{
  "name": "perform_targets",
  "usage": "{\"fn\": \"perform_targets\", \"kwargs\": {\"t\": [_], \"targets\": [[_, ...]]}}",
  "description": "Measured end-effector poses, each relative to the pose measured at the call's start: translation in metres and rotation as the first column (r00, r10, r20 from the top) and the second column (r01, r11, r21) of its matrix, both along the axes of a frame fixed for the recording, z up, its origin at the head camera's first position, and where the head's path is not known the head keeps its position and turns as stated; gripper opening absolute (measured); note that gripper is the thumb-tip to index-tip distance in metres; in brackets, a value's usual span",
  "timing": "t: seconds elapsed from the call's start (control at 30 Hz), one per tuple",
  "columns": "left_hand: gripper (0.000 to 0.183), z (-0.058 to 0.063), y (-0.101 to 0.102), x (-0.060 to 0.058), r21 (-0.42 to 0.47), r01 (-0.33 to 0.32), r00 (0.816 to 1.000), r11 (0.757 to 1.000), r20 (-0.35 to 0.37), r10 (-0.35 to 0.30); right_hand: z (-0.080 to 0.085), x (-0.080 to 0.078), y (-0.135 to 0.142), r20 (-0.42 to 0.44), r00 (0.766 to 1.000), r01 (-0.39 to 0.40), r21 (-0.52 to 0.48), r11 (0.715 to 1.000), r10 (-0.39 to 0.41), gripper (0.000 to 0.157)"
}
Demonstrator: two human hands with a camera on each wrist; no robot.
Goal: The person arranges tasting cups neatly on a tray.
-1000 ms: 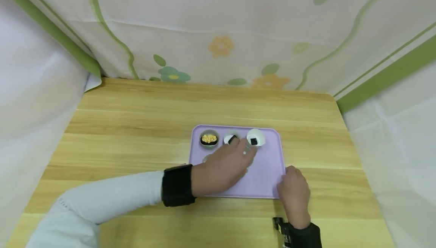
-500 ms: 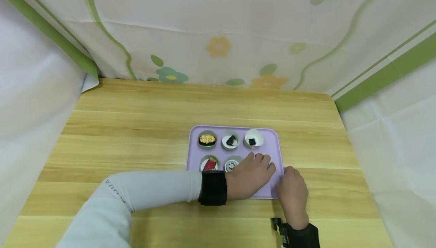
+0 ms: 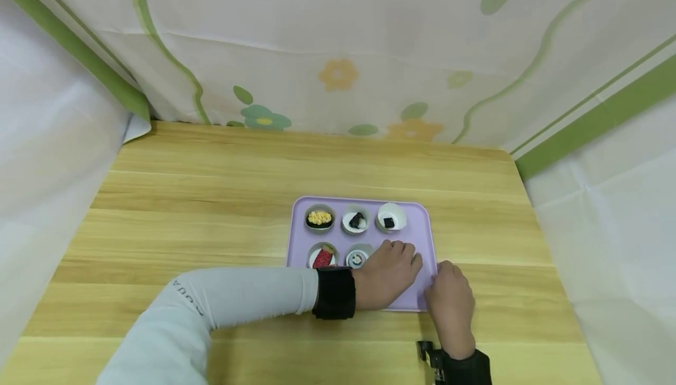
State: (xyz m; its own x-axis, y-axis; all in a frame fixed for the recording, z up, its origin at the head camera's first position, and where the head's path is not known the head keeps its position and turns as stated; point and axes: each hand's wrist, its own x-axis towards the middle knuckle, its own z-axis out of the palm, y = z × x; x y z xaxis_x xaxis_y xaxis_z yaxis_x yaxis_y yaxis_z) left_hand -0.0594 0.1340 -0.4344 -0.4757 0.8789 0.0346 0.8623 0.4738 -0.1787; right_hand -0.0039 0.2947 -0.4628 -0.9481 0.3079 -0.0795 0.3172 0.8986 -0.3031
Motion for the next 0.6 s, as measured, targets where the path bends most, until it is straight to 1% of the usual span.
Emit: {"fn": "perform_targets", "kwargs": {"t": [0.1, 0.23, 0.3, 0.37, 0.43, 0.5, 0.57, 0.6], "targets": [[0.026, -0.002, 0.002, -0.001, 0.007, 0.013, 1.000, 1.000, 0.009, -0.013, 0.000, 0.002, 0.001, -0.003, 1.000, 0.010, 0.002, 1.000, -0.010, 0.024], [0.028, 0.000, 0.005, 0.000, 0.015, 0.023, 1.000, 1.000, 0.004, -0.023, 0.000, 0.004, 0.003, -0.008, 1.000, 0.028, 0.004, 1.000, -0.028, 0.023], [0.035, 0.004, 0.005, 0.000, 0.019, 0.019, 1.000, 1.000, -0.002, -0.019, 0.000, 0.004, 0.004, -0.002, 0.999, 0.036, 0.001, 0.999, -0.036, 0.024], [0.044, 0.009, 0.002, 0.000, 0.030, 0.000, 1.000, 1.000, 0.017, -0.001, 0.000, 0.003, 0.004, 0.014, 0.999, 0.038, -0.012, 0.999, -0.038, 0.024], [0.051, 0.016, -0.003, 0.001, 0.056, -0.032, 0.998, 0.998, 0.049, 0.030, 0.000, 0.003, 0.006, 0.029, 0.999, 0.040, -0.029, 0.999, -0.039, 0.023], [0.058, 0.024, -0.013, 0.003, 0.094, -0.093, 0.990, 0.991, 0.112, 0.083, 0.000, 0.003, 0.007, 0.029, 0.999, 0.042, -0.045, 0.998, -0.041, 0.022], [0.060, 0.031, -0.028, 0.005, 0.149, -0.176, 0.972, 0.973, 0.180, 0.148, 0.001, 0.004, 0.007, -0.018, 0.999, 0.040, -0.039, 0.998, -0.040, 0.022], [0.060, 0.033, -0.038, 0.006, 0.179, -0.224, 0.961, 0.958, 0.202, 0.187, 0.002, 0.004, 0.007, -0.059, 0.998, 0.028, -0.029, 0.999, -0.030, 0.023]]}}
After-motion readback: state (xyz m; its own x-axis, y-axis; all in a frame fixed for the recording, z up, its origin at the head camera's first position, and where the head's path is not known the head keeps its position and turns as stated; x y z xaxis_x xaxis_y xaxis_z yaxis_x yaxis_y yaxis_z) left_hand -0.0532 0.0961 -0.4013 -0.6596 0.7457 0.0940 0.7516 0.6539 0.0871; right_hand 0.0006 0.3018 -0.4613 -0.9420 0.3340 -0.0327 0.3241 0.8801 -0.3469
